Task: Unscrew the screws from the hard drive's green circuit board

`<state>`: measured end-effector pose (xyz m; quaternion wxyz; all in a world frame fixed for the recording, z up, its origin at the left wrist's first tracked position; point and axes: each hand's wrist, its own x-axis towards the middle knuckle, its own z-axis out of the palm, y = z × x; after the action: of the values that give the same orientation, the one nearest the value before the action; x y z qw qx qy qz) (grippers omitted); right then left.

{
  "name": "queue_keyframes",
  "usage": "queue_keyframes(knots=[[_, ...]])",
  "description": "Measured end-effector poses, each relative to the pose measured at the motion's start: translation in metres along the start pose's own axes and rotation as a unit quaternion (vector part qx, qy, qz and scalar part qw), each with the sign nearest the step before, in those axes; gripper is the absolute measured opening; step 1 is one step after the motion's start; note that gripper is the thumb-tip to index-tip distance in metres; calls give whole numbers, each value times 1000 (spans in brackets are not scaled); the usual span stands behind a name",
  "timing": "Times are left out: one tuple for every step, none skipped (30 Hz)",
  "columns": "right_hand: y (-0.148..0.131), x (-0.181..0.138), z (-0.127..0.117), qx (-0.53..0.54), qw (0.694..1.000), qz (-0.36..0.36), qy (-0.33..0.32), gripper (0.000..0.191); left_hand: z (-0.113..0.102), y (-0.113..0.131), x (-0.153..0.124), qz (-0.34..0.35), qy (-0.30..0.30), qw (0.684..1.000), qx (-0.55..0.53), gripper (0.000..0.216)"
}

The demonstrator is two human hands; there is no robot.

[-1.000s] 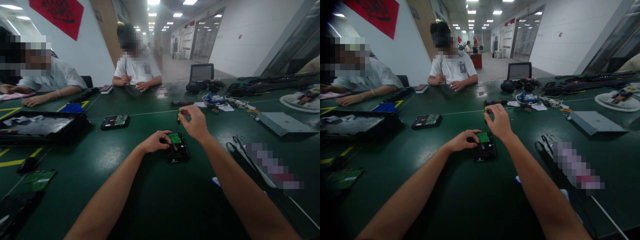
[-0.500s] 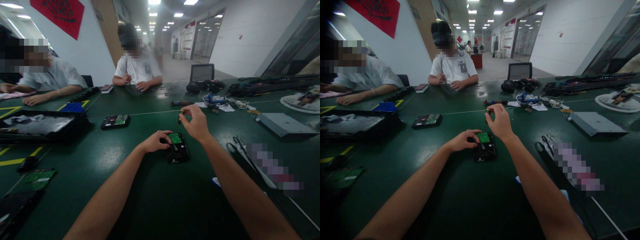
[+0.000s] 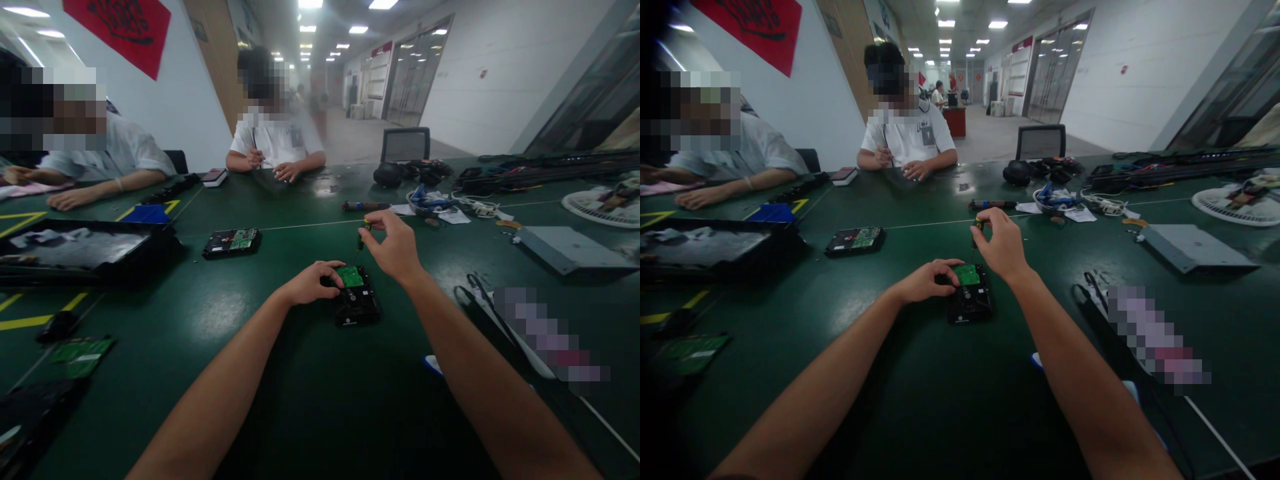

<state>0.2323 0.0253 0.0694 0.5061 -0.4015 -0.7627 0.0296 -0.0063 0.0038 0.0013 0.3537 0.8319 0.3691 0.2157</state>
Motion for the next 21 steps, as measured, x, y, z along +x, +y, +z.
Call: queue_keyframes(knots=[[0, 0, 0, -1, 1000, -2, 0, 15, 0, 0, 0, -1, 1, 1000, 0, 19], [0, 0, 0, -3, 1000, -6, -2, 14, 0, -1, 0, -1, 1, 1000, -2, 19], [-1, 0, 0, -6, 1000, -13, -3, 13, 0, -1, 0, 0, 2, 1000, -4, 19], [-2, 0, 0, -9, 1000, -19, -4, 13, 1, -1, 1, 1, 3, 1000, -5, 19], [-2, 0, 0, -13, 1000, -24, -5, 14, 1, -1, 1, 2, 3, 1000, -6, 19], [-3, 0, -1, -15, 1000, -26, -5, 14, 1, -1, 1, 2, 3, 1000, -7, 19], [-3, 0, -1, -15, 1000, -24, -3, 14, 1, -1, 1, 1, 3, 1000, -7, 19], [-3, 0, -1, -14, 1000, -19, -1, 13, 1, -1, 1, -1, 2, 1000, -6, 19], [-3, 0, -1, -11, 1000, -12, 2, 12, 1, -1, 1, -4, 2, 1000, -5, 20], [-2, 0, -1, -6, 1000, -6, 4, 12, 1, -1, 1, -6, 1, 1000, -4, 20], [-2, 0, -1, 0, 1000, -1, 4, 12, 0, -1, 0, -6, 1, 1000, -3, 20], [-2, 0, -1, 5, 1000, 1, 1, 12, 0, -2, 0, -5, 2, 1000, -2, 20], [-2, 0, -1, 9, 1000, -1, -3, 13, 1, -2, 0, -4, 2, 1000, -1, 19], [-2, 0, -1, 10, 1000, -5, -7, 14, 1, -2, 0, -2, 3, 1000, -1, 19], [-2, 0, -2, 8, 1000, -11, -11, 14, 1, -2, 0, 1, 4, 1000, -2, 19], [-3, 0, -2, 4, 1000, -18, -13, 15, 1, -2, 0, 2, 5, 1000, -2, 19], [-3, 1, -3, -2, 1000, -24, -14, 15, 1, -2, 0, 3, 5, 1000, -2, 19], [-3, 1, -3, -6, 1000, -27, -14, 16, 1, -3, 1, 3, 5, 1000, -2, 19], [-3, 1, -3, -8, 1000, -27, -13, 16, 1, -3, 1, 2, 5, 1000, -2, 19], [-3, 1, -3, -7, 1000, -23, -11, 15, 1, -3, 1, 1, 3, 1000, -2, 20], [-2, 1, -2, -4, 1000, -17, -8, 14, 1, -4, 1, 0, 2, 1000, -2, 20]])
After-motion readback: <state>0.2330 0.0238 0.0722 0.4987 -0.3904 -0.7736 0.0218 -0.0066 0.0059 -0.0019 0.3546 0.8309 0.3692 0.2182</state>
